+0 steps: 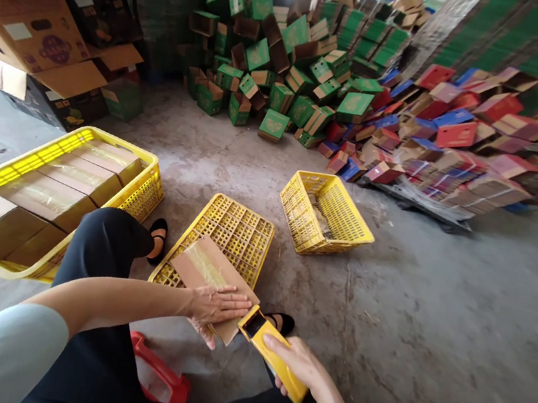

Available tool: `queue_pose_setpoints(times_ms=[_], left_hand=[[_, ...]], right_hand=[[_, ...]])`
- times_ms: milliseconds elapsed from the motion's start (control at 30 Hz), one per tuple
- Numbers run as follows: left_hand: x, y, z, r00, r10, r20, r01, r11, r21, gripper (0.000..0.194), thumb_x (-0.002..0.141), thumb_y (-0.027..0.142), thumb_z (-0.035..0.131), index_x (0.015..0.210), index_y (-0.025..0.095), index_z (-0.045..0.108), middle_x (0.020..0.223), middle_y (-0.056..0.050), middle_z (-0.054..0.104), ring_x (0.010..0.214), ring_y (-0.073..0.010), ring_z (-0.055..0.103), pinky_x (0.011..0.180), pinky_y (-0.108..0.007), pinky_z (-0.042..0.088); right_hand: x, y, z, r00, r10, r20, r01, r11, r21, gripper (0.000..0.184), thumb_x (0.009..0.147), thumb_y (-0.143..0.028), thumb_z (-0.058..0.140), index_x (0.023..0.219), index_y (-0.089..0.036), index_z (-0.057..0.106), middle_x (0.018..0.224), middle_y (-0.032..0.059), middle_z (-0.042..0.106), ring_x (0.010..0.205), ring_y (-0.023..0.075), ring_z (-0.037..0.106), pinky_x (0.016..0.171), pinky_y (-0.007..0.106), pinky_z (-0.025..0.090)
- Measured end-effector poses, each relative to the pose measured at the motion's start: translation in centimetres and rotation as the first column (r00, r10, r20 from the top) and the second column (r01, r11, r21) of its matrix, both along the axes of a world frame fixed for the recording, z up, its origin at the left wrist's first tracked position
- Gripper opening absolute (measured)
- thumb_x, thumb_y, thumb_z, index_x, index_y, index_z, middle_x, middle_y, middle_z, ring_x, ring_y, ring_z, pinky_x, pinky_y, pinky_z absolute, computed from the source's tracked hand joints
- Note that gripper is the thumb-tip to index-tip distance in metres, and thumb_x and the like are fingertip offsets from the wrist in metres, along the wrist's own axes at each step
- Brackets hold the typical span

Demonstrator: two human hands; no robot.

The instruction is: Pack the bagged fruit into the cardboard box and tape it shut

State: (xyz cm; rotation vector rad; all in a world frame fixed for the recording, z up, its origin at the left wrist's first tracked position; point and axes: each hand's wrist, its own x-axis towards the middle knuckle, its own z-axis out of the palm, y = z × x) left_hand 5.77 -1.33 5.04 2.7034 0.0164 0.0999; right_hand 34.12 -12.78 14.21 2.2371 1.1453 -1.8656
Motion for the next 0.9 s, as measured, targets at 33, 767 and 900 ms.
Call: queue_pose_setpoints(times_ms=[33, 767, 900], left_hand=[[0.2, -0.1, -0.3, 1.0, -0.003, -0.001, 0.003, 1.0, -0.001, 0.099, 0.099, 0.066, 0.048, 0.168, 0.006, 0.011, 0.174, -0.019, 0.017, 0.163, -0.0303, 0.012, 0.133, -0.05, 0.01], [-0.2, 3.9, 0.2, 0.995, -0.004, -0.096, -0.009, 0.991, -0.132, 0.085, 0.1, 0.054, 0.041, 0.167, 0.005, 0.022, 0.174, -0.015, 0.019, 0.16, -0.0371, 0.021, 0.134, -0.045, 0.008], [-0.1, 3.9, 0.4, 0.994, 0.021, -0.109, -0.038, 0.987, -0.157, 0.082, 0.1, 0.056, 0.04, 0.167, 0.011, 0.027, 0.173, -0.012, 0.026, 0.16, -0.0359, 0.026, 0.133, -0.043, 0.013]], right_hand=[[0.1, 0.0, 0.0, 1.0, -0.005, -0.013, 0.005, 1.0, 0.002, 0.05, 0.099, -0.063, 0.054, 0.086, -0.016, 0.065, 0.054, 0.0076, 0.071, 0.043, 0.0195, 0.069, 0.047, 0.025, 0.058], [-1.8, 0.6, -3.0, 0.957, -0.217, -0.194, 0.243, 0.962, 0.125, 0.05, 0.096, -0.066, 0.06, 0.094, -0.016, 0.064, 0.054, 0.0038, 0.068, 0.045, 0.0174, 0.068, 0.044, 0.022, 0.055], [-1.6, -0.2, -2.2, 0.957, -0.224, -0.183, 0.249, 0.96, 0.129, 0.049, 0.096, -0.066, 0.058, 0.092, -0.017, 0.065, 0.055, 0.0051, 0.07, 0.045, 0.0179, 0.069, 0.043, 0.022, 0.055]])
